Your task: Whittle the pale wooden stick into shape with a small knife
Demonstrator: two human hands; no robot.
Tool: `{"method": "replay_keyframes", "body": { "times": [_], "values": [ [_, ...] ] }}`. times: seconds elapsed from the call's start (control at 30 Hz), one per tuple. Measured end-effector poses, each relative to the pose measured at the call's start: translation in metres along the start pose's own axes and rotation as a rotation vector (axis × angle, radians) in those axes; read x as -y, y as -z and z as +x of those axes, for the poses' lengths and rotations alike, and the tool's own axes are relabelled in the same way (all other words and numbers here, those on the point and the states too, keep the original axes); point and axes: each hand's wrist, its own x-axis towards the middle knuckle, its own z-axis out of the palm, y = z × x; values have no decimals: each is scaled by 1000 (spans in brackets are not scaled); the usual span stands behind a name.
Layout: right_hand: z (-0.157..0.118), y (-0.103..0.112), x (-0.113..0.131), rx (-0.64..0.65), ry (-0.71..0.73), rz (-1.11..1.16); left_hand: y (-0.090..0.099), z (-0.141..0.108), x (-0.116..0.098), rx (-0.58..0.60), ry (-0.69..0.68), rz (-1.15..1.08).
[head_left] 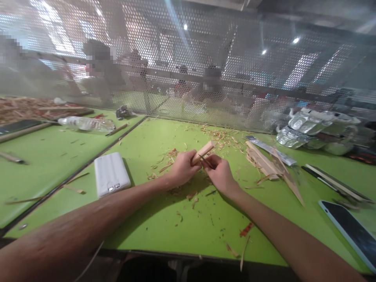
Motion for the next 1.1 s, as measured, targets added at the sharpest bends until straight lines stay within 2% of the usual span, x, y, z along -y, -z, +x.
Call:
{"method": "replay_keyframes", "body": {
  "times": [0.3,0.5,0.9,1.1],
  "values": [
    [1,2,-7,8,55,-83,1,1,-3,12,22,18],
    [5,4,-12,-78,73,-95,1,1,-5,32,6,42],
    [2,1,-11,-53,65,-104,-2,-2,0,3,-26,59],
    [2,-2,-10,-25,9,-69,-2,-2,0,15,17,54]
  ]
}}
